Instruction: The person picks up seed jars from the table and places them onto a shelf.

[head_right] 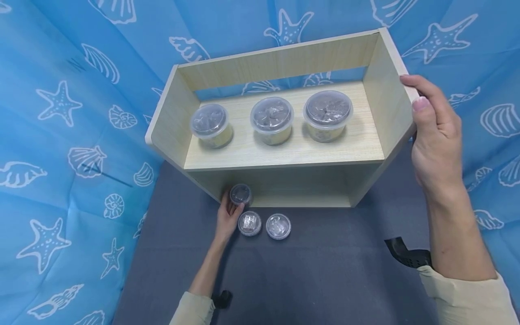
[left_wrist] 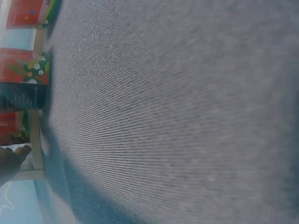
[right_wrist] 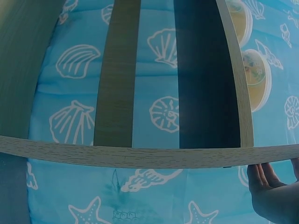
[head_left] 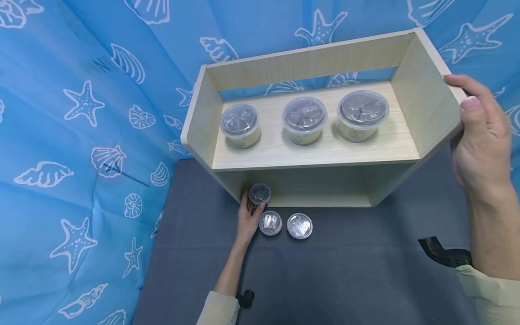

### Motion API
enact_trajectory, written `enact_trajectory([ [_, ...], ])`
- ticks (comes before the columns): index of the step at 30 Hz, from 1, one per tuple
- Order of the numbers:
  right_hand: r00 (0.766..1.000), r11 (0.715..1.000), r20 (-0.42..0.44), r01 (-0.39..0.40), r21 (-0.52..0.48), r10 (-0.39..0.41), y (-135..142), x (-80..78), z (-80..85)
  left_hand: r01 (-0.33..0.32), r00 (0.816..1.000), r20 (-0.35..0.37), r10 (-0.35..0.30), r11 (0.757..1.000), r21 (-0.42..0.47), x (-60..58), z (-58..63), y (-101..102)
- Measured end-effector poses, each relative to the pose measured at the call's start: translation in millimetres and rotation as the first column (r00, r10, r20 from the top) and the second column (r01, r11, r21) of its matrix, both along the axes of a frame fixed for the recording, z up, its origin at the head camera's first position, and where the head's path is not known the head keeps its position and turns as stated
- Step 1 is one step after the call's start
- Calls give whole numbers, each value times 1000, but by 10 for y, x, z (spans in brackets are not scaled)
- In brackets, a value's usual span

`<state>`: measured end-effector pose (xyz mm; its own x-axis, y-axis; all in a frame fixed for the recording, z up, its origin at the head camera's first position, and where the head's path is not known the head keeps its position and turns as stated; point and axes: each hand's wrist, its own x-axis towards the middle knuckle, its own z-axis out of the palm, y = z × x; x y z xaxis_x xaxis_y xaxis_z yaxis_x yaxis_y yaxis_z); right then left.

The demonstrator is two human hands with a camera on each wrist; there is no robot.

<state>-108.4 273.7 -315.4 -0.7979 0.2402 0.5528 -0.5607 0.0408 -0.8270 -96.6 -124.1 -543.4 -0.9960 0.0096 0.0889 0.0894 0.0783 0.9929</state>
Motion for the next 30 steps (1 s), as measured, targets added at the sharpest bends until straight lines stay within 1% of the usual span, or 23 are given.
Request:
enact_trajectory([
  [1,1000,1000,5,15,17,-15,6,9,3,7,1000,9,-7,1000,5,18,5,6],
  [2,1000,1000,9,16,6,-16,12,19,6,15,1000,21,-15,1000,13,38,8,11],
  [3,999,999,19,33,28,-34,19,36,7,24,999,33,-25,999,24,60,11,17],
  [5,995,991,47,87,101,-92,37,70,14,46,997,55,-49,997,54,105,15,28],
  [7,987,973,57,136,184,-149,51,96,11,60,996,58,-65,995,86,146,16,33],
  [8,985,968,63,147,204,-163,53,105,8,58,996,55,-63,994,97,168,14,31],
  [9,980,955,66,168,245,-189,57,111,5,55,997,51,-60,993,102,190,13,27],
  [10,978,950,67,173,258,-196,60,112,4,47,998,47,-52,993,104,212,9,22],
  [12,980,951,64,166,263,-189,59,111,-4,25,999,46,-30,996,89,260,0,3],
  [15,984,957,67,140,256,-162,46,98,4,-14,998,54,12,999,39,340,-20,-33],
  [17,985,954,68,138,267,-162,31,88,10,-28,998,59,28,1000,8,395,-28,-59],
  [19,988,967,65,119,227,-137,16,71,10,-29,997,69,31,999,-22,450,-34,-85],
  [22,994,983,51,84,163,-93,-3,44,0,-2,996,89,6,999,-40,516,-37,-126],
  [24,998,993,37,50,109,-55,-8,26,-11,23,996,92,-18,999,-49,541,-43,-152],
  [27,998,992,27,52,118,-55,-11,8,-18,68,995,75,-65,997,-48,547,-45,-182],
  [30,999,995,12,37,97,-38,-19,-16,-18,111,992,58,-108,993,-44,546,-42,-206],
])
